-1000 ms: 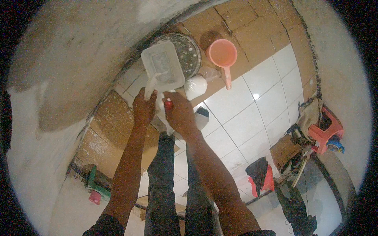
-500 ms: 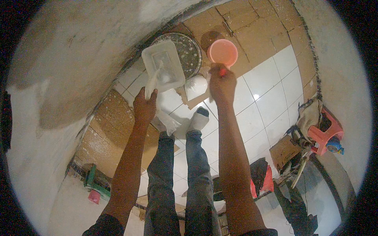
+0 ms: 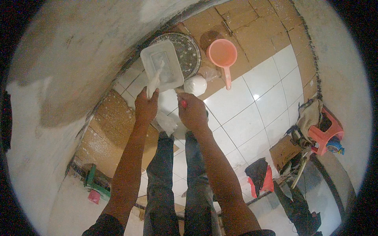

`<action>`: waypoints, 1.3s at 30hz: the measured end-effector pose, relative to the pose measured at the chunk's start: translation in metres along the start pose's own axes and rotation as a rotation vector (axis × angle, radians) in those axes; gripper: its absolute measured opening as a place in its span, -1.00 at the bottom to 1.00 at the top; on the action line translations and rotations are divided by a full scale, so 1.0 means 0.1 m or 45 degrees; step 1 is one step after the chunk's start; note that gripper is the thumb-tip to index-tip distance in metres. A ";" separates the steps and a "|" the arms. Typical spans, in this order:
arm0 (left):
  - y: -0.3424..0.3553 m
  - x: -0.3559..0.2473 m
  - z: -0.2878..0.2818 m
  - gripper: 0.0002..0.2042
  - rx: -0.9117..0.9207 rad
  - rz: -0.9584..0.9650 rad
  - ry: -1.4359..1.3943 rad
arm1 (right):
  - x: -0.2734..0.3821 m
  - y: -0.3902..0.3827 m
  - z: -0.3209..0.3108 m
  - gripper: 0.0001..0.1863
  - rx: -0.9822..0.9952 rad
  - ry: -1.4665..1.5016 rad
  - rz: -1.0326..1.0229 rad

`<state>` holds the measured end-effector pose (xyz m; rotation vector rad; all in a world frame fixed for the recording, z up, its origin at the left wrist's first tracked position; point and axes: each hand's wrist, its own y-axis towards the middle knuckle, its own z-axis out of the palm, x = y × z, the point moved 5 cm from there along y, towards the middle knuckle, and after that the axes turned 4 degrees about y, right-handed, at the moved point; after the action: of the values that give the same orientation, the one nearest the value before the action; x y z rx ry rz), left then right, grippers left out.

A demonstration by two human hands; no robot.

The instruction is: The person scoops white powder from a bag into a plastic container using a small scoop, then pours water from a pink pitcher into the container and stirs the mixture.

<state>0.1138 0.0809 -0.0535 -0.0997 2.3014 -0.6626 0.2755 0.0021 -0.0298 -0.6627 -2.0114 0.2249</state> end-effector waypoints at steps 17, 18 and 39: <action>0.09 0.11 0.06 -0.66 0.178 -0.130 0.036 | 0.19 0.30 0.08 -0.76 -0.151 -0.025 -0.092; 0.07 0.06 0.05 -0.66 0.181 -0.130 0.032 | 0.18 0.31 0.09 -0.76 -0.152 -0.029 -0.091; -0.11 -0.06 0.14 -0.74 0.244 0.032 -0.113 | 0.31 0.52 0.32 -0.54 0.339 0.080 0.231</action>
<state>0.1264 0.0672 -0.0523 -0.0097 2.1395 -0.8454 0.2552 0.0659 -0.0442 -0.6725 -1.8200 0.5628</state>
